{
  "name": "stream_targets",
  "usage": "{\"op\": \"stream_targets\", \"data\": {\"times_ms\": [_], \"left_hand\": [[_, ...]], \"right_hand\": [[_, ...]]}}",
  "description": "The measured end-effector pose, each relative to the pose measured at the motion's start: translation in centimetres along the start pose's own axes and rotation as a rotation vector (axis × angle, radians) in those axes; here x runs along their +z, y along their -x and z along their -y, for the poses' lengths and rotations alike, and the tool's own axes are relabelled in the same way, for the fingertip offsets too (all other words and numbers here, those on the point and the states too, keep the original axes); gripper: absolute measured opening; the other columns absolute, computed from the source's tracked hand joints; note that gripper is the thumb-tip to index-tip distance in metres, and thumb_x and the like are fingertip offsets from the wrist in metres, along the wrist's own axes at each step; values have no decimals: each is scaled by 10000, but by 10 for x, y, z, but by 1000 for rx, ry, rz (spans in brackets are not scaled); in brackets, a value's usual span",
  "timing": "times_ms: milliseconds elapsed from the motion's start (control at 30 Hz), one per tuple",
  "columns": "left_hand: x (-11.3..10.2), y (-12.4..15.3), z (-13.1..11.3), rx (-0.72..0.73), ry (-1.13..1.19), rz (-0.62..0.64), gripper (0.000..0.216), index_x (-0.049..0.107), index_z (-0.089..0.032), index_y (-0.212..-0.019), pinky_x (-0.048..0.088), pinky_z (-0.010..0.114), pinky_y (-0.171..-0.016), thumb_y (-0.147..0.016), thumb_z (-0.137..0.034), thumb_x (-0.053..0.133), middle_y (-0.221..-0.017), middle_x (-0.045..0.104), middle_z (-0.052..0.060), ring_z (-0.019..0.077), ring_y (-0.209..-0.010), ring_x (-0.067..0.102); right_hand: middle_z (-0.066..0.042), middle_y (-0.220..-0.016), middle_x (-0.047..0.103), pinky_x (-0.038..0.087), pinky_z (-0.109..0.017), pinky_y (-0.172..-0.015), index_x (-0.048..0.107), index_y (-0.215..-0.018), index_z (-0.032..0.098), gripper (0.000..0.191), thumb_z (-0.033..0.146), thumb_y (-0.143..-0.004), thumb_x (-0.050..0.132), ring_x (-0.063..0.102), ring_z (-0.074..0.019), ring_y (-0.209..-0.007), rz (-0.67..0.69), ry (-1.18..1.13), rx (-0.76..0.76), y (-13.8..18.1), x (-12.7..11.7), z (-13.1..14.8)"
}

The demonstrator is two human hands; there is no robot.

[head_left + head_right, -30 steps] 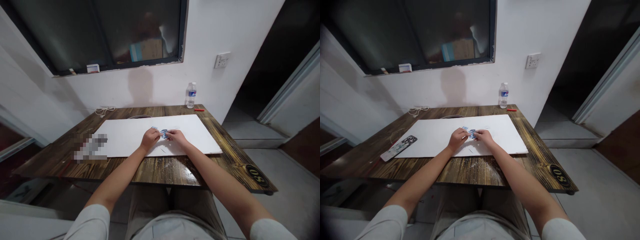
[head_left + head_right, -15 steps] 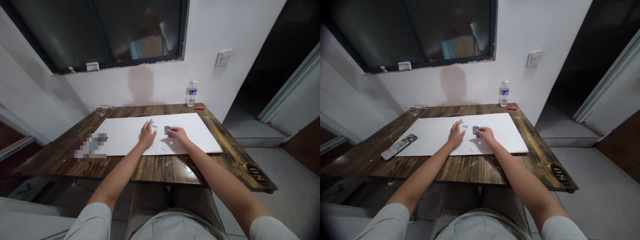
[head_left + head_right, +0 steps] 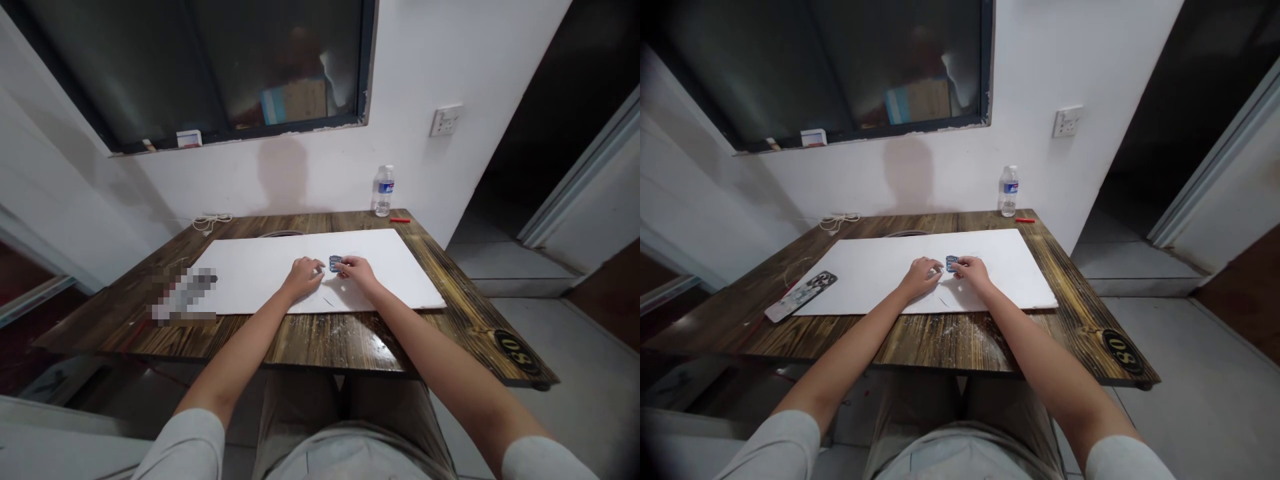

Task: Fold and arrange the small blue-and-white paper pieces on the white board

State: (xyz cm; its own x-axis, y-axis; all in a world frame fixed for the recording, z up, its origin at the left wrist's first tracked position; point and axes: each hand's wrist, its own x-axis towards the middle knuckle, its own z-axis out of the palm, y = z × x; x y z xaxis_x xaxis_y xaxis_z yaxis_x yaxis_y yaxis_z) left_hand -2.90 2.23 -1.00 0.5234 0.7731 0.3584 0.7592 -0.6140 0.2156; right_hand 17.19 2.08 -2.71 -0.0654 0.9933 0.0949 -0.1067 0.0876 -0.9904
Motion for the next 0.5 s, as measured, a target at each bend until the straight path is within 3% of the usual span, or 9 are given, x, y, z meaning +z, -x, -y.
{"op": "stream_targets", "data": {"times_ms": [200, 500], "left_hand": [[4, -2, 0, -65, -119, 27, 406, 600, -197, -1206, 389, 426, -969, -834, -358, 632, -1140, 684, 97, 277, -1087, 589], [4, -1, -1, 69, -256, 19, 166, 703, -183, -977, 454, 373, -787, -899, -244, 570, -868, 728, 86, 242, -836, 662]], "right_hand": [[8, -573, 608, 434, -261, -543, 652, -671, 165, 372, 478, -529, 794, 555, -124, -510, -9, 9, -9, -3, 0, -3], [11, -518, 597, 413, -251, -534, 648, -658, 171, 280, 423, -595, 755, 536, -125, -493, -21, 96, -6, -2, 0, 0]]}}
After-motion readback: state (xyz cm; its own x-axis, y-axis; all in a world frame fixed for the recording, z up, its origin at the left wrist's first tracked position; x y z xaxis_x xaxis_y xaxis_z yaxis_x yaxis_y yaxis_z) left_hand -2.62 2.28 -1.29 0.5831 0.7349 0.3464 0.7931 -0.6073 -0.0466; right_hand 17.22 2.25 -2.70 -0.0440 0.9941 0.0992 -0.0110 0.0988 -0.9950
